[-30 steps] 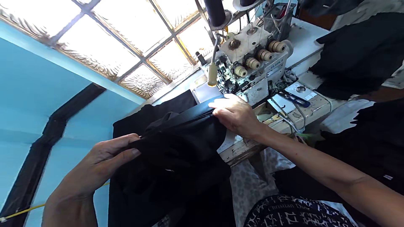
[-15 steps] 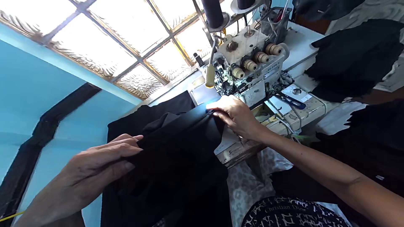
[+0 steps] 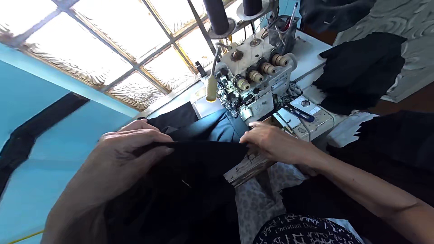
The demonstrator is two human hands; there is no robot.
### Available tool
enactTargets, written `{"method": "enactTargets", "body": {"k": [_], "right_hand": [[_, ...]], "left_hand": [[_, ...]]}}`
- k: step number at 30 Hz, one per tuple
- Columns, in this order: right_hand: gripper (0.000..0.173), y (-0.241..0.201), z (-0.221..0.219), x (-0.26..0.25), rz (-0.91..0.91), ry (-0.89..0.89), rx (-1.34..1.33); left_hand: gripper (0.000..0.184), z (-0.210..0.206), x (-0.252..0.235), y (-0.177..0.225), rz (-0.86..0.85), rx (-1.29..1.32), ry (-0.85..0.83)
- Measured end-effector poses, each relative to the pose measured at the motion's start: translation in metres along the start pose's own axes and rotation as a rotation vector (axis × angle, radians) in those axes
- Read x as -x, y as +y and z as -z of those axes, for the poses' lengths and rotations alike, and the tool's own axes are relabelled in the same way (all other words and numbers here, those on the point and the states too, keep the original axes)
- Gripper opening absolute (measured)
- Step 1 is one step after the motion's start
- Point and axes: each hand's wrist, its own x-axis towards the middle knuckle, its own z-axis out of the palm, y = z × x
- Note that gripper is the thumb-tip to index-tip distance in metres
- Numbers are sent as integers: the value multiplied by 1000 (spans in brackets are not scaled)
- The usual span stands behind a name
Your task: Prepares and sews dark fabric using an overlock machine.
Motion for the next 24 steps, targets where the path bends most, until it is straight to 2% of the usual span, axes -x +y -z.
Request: {"method": "enactTargets", "body": {"k": [3, 9, 13, 18, 21, 24], "right_hand": [[16, -6, -3, 12, -33, 66, -12], [14, 4, -12, 6, -117, 188, -106], [16, 24, -25, -11, -120, 317, 35], [15, 39, -37, -31, -149, 396, 154], [17, 36, -43, -32, -166, 433, 201], [25, 18, -52, -18, -225, 525, 213]], "left_hand": [[20, -4, -8, 2, -32, -58, 24], [26, -1, -11, 5, 40, -172, 22], [31, -1, -9, 6, 67, -238, 66], [34, -2, 0, -1, 33, -290, 108], [37, 2, 8, 1, 10, -230, 78], [25, 8, 20, 14, -9, -69, -33]]}}
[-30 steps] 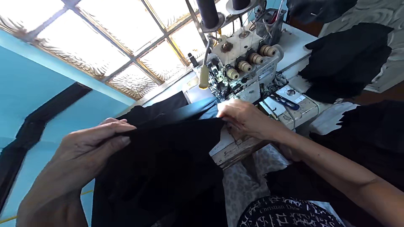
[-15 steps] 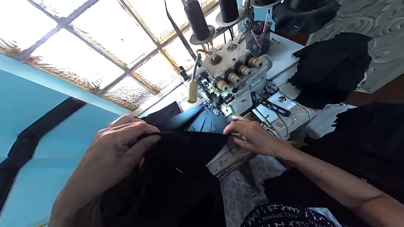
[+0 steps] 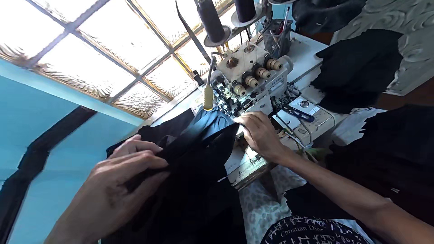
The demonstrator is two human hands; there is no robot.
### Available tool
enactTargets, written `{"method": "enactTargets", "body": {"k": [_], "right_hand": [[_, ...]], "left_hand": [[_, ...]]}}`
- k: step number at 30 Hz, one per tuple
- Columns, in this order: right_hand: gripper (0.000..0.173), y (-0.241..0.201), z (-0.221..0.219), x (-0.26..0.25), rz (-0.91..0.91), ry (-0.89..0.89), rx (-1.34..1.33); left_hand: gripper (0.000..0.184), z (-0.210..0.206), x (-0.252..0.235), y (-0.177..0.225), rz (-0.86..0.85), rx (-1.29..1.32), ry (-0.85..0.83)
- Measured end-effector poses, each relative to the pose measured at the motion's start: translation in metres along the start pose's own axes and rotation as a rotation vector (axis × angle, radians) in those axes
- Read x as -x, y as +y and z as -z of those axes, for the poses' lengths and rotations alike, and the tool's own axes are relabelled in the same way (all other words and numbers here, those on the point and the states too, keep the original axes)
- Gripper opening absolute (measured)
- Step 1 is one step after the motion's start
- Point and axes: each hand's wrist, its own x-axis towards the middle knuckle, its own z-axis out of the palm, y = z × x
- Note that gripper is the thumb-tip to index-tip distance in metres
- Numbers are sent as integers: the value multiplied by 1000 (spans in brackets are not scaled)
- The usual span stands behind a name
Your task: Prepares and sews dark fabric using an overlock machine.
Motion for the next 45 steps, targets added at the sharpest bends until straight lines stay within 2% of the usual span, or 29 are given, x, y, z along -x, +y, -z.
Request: {"method": "enactTargets", "body": {"k": [3, 6, 8, 10, 13, 14, 15, 18, 20, 23, 26, 29, 32, 36, 39, 42, 45], "right_hand": [[15, -32, 1, 50, -14, -132, -25], [27, -62, -22, 90, 92, -315, -42], [29, -83, -37, 84, 106, -402, -145], [30, -104, -46, 58, 28, -459, -358], [24, -124, -70, 20, 45, -276, -453], [26, -126, -76, 15, 39, -296, -434], [29, -125, -79, 15, 15, -363, -405], [38, -101, -67, 34, -7, -780, -381], [31, -80, -58, 56, 94, -758, -323], [17, -57, -23, 54, 65, -569, -326], [21, -42, 9, 23, -16, -300, -278], [23, -38, 23, -9, 16, -181, -200], [24, -43, 19, -27, 92, -296, -217], [37, -53, 11, -39, 166, -463, -274], [23, -51, 21, -46, 201, -610, -447], [12, -49, 36, -48, 254, -592, -449], [9, -57, 51, -44, 300, -445, -229]], "left_hand": [[27, 0, 8, 15, -17, 24, -69], [31, -6, 3, 36, -72, -21, -116], [31, -11, -6, 54, -128, -54, -137], [28, -15, -14, 69, -175, -96, -126], [30, -18, -19, 66, -165, -180, -56], [33, -20, -18, 57, -143, -223, -22], [37, -21, -17, 46, -119, -268, 9], [37, -25, -12, 9, -38, -347, 33], [33, -29, -9, -11, 26, -332, 43], [26, -34, -5, -22, 108, -261, 52], [23, -32, -7, -16, 108, -211, 79], [24, -28, -7, -3, 55, -177, 82], [29, -22, 4, 14, 1, -129, 71], [28, -22, 24, 35, -59, -103, 70], [30, -23, 35, 37, -51, -184, 55], [32, -24, 39, 33, 2, -276, 65], [33, -29, 39, 29, 22, -313, 52]]}}
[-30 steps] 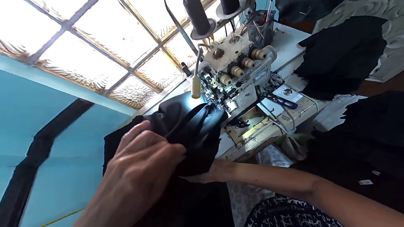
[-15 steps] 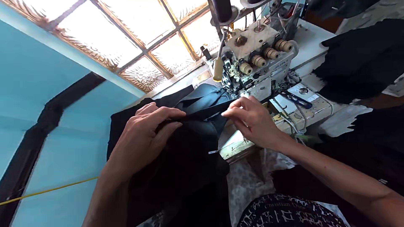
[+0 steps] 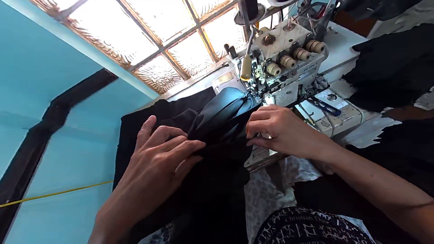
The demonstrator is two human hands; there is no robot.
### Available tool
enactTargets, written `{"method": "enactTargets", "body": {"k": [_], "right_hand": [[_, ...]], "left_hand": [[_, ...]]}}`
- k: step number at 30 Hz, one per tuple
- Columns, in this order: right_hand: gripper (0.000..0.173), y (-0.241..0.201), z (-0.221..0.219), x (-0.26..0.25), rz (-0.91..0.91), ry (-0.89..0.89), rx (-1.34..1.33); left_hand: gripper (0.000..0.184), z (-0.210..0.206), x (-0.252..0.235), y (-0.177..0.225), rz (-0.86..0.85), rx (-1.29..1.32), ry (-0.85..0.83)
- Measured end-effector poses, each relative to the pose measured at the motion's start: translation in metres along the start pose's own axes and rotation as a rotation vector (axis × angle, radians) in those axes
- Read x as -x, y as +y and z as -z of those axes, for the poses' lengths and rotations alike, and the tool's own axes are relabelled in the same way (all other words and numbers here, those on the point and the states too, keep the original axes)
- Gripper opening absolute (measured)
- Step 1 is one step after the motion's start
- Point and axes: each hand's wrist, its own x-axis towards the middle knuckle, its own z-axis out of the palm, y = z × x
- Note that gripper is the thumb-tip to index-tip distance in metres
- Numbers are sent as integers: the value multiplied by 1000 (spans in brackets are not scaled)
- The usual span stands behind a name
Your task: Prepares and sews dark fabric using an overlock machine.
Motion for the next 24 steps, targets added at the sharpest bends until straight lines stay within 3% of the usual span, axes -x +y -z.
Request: {"method": "enactTargets", "body": {"k": [4, 8, 12, 18, 24], "right_hand": [[8, 1, -10, -8, 21, 138, 77], [12, 8, -24, -21, -30, 74, -156], [15, 14, -30, -24, -96, 3, -224], [18, 5, -18, -4, -132, 41, -190], [18, 3, -18, 35, -285, 111, -234]], "left_hand": [[31, -3, 2, 4, -29, 32, -19], [31, -3, 6, 9, -81, 71, -60], [30, -7, 7, 2, -69, 117, -47], [32, -8, 3, -27, -29, 206, -51], [32, -16, -16, -43, -19, 287, -57]]}}
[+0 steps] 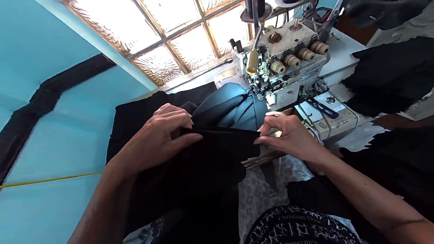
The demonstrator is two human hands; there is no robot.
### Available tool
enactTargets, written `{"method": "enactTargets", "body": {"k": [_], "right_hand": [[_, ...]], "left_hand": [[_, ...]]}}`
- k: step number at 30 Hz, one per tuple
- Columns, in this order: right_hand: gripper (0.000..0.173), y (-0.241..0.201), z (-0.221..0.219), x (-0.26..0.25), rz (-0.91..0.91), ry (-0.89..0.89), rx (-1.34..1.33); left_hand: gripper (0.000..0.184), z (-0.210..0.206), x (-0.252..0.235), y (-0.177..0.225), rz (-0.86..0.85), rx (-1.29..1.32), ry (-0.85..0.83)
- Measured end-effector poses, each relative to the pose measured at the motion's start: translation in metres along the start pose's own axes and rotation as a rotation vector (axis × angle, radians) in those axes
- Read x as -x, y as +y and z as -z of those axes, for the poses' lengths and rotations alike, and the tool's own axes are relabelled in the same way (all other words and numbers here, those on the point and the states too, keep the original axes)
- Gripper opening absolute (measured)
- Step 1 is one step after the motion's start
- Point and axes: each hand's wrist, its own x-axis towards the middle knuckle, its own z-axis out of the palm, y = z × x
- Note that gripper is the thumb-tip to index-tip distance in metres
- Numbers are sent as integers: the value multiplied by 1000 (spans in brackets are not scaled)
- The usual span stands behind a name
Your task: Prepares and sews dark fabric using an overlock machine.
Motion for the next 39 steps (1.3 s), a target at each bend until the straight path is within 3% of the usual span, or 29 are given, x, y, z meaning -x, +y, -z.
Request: {"method": "enactTargets", "body": {"k": [6, 9, 17, 20, 28, 35, 39], "right_hand": [[19, 3, 2, 13, -70, 121, -34], [17, -1, 5, 18, -79, 128, -21], [13, 4, 25, 34, 91, -117, 126], [13, 10, 27, 38, 79, -120, 85], [11, 39, 12, 16, 30, 79, -35], [11, 71, -12, -12, 174, 320, 148], [11, 83, -30, -20, 225, 492, 264]], "left_hand": [[30, -3, -28, 4, 15, -61, 76], [18, 0, -39, 19, 3, -110, 71], [32, -5, -59, 47, -179, -312, 78], [31, -11, -69, 47, -197, -324, 88], [32, -12, -83, 31, -129, -323, 139], [27, -13, -82, 30, -124, -197, 200], [26, -33, -77, 53, -114, -62, 229]]}}
